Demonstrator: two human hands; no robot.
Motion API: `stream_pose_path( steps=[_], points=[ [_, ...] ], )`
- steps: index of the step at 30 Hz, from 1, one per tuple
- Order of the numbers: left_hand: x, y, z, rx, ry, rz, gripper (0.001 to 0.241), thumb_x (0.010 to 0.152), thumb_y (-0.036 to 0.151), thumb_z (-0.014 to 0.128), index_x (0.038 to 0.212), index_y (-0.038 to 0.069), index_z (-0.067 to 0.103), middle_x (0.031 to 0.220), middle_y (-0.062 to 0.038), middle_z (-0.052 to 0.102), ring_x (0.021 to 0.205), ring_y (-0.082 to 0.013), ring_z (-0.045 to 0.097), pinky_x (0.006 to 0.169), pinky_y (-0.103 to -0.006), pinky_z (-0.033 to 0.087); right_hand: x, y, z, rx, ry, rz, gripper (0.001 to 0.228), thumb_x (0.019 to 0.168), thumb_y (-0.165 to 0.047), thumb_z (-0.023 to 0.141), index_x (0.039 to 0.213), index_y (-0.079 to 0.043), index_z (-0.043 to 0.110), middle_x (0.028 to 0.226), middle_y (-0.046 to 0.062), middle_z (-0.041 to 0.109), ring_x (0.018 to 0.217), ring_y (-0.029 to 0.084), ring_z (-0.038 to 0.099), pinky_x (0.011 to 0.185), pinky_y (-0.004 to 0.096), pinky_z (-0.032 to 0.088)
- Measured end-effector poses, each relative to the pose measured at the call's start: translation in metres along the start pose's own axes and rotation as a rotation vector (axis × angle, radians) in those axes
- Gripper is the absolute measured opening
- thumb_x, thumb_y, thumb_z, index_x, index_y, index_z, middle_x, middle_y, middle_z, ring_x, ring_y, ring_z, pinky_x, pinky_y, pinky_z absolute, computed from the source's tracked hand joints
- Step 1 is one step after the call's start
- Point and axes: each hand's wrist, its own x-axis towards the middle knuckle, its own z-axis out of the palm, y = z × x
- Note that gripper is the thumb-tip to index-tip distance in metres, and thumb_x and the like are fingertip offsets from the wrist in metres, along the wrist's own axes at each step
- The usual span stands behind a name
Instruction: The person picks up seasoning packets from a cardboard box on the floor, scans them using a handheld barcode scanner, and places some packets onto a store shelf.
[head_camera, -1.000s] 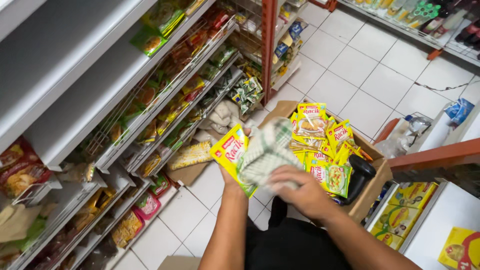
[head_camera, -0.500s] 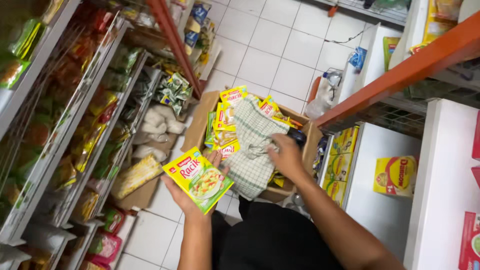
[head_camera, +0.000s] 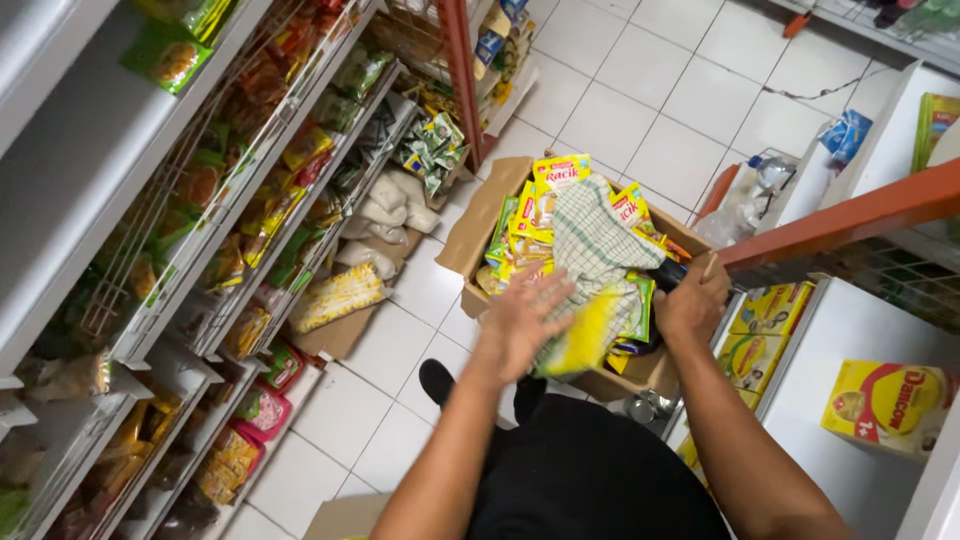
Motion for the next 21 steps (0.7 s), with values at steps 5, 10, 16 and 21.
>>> stream_pose_path(
  steps=[5,10,16,21],
  points=[
    [0.012,-0.088,-0.003,2.056,-0.324,0.248,0.114,0.066,0.05,0.089,0.154,0.003,0.034,0.162,-0.028,0.021,0.152,-0.0475,0.016,0.119,-0.0662,0.016,-0.008,-0.006,0.008,0.081,-0.058,0.081,0.102,0.08,-0.021,0.082,0.161,0.001,0.025,0.142,0.036,0.04,0.131,0.053,0.045,0.108,0.054,0.041],
    [0.03,-0.132,-0.039,2.429,-0.407,0.33,0.08,0.084,0.038,0.072,0.152,0.008,0.041,0.163,-0.026,0.026,0.15,-0.0453,0.022,0.119,-0.0707,0.015,-0.025,0.005,0.008,0.088,-0.021,0.074,0.09,0.079,-0.02,0.081,0.154,-0.003,0.035,0.142,0.031,0.045,0.128,0.049,0.049,0.102,0.055,0.043],
    [0.023,-0.13,-0.066,2.357,-0.62,0.883,0.047,0.098,0.023,0.055,0.142,0.007,0.056,0.159,-0.024,0.041,0.152,-0.0388,0.034,0.118,-0.0681,0.022,-0.01,-0.001,0.004,0.063,-0.089,0.21,0.077,0.077,-0.03,0.086,0.137,-0.001,0.047,0.129,0.026,0.052,0.116,0.047,0.058,0.099,0.053,0.047],
    [0.02,-0.13,-0.072,2.472,-0.558,0.776,0.049,0.094,0.023,0.056,0.139,0.005,0.058,0.156,-0.021,0.045,0.148,-0.0364,0.04,0.121,-0.0619,0.025,-0.013,0.001,0.007,0.111,0.008,0.186,0.071,0.074,-0.031,0.089,0.126,0.0,0.052,0.124,0.026,0.058,0.115,0.045,0.06,0.097,0.053,0.049]
  ],
)
